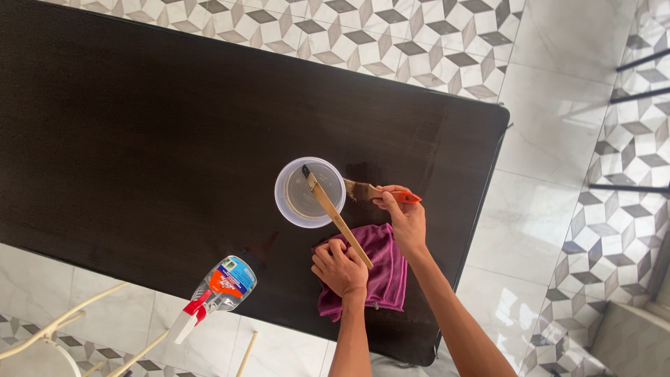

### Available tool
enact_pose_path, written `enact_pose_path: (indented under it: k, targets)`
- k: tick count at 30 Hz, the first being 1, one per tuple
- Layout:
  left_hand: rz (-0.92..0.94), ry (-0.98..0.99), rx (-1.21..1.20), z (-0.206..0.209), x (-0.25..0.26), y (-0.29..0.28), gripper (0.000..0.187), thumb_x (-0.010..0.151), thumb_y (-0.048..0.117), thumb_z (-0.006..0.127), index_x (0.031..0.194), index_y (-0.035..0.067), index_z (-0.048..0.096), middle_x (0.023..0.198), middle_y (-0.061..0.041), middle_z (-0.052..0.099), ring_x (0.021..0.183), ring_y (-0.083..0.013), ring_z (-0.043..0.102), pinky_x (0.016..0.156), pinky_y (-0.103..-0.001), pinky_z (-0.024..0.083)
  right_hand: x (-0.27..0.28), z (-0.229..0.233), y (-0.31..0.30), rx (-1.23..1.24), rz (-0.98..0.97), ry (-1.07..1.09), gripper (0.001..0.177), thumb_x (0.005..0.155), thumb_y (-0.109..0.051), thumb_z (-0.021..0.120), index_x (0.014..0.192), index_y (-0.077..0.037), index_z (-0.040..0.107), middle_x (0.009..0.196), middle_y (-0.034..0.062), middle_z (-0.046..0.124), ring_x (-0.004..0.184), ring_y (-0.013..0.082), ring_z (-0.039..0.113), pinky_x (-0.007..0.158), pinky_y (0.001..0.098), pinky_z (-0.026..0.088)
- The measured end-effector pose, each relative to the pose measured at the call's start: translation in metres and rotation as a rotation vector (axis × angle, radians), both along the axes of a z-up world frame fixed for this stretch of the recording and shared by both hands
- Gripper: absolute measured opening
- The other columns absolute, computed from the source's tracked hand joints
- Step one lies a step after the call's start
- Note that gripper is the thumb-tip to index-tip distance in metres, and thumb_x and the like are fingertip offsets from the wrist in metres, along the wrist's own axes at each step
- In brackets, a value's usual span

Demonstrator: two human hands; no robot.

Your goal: The person wipes a dark wooden table with a purple cloth, then sprays liquid from a bottle onto the table and spreads it with a small brush. They continue to wipe the surface with the cloth, repeating the spray and brush steps across the table.

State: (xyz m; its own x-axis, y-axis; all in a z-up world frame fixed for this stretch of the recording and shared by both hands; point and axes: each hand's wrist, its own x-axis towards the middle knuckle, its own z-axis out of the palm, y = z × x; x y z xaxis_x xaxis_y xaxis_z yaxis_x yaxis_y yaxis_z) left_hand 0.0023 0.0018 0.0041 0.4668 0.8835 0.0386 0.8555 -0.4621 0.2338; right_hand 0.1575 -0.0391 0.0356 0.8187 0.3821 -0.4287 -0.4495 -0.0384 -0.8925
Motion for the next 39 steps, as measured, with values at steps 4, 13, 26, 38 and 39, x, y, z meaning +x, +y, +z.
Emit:
enact_pose_path:
  k: [4, 13, 26, 38, 39]
  targets:
    - [0.004, -0.006, 0.013, 0.003, -0.001, 0.000, 0.019, 0.080, 0.017, 0.065, 0.083, 0.017, 0.047, 0.093, -0.006, 0.048, 0.085, -0.0305, 0.050, 0.072, -0.045, 0.038, 0.014, -0.003, 0.004, -0.020, 0.066, 0.014, 0.021, 0.101, -0.016, 0.062, 0.114, 0.000, 0.068, 0.113, 0.0114, 0.076, 0.097, 0.0174, 0.075, 0.092, 0.0317, 0.060]
    - [0.014, -0.026, 0.047, 0.003, 0.002, 0.002, 0.016, 0.081, 0.016, 0.060, 0.081, 0.019, 0.044, 0.090, -0.005, 0.048, 0.080, -0.0277, 0.049, 0.069, -0.043, 0.037, 0.121, -0.011, 0.052, 0.067, 0.167, -0.272, 0.015, 0.105, -0.008, 0.060, 0.114, 0.003, 0.066, 0.106, 0.0098, 0.073, 0.094, 0.0146, 0.072, 0.087, 0.0287, 0.060]
    - [-0.004, -0.034, 0.056, 0.006, 0.003, 0.002, 0.017, 0.083, 0.017, 0.061, 0.083, 0.019, 0.044, 0.091, -0.005, 0.046, 0.081, -0.0272, 0.048, 0.070, -0.043, 0.036, 0.084, 0.014, 0.026, 0.020, 0.292, -0.198, 0.013, 0.102, -0.005, 0.059, 0.111, 0.001, 0.066, 0.112, 0.0128, 0.073, 0.096, 0.0153, 0.071, 0.091, 0.0303, 0.059]
    - [0.004, 0.008, 0.028, 0.005, 0.002, 0.000, 0.018, 0.081, 0.016, 0.062, 0.082, 0.019, 0.044, 0.090, -0.004, 0.047, 0.081, -0.0261, 0.049, 0.070, -0.042, 0.037, 0.181, 0.047, 0.024, -0.419, 0.402, -0.482, 0.016, 0.100, -0.012, 0.064, 0.113, -0.008, 0.072, 0.097, 0.0039, 0.076, 0.092, 0.0138, 0.073, 0.089, 0.0304, 0.061]
    - [0.010, 0.000, 0.027, 0.005, 0.001, 0.000, 0.018, 0.082, 0.016, 0.062, 0.082, 0.019, 0.044, 0.090, -0.004, 0.047, 0.081, -0.0259, 0.049, 0.070, -0.042, 0.037, 0.185, 0.049, 0.026, -0.410, 0.359, -0.549, 0.015, 0.101, -0.011, 0.065, 0.114, -0.007, 0.072, 0.099, 0.0056, 0.077, 0.093, 0.0155, 0.073, 0.089, 0.0324, 0.060]
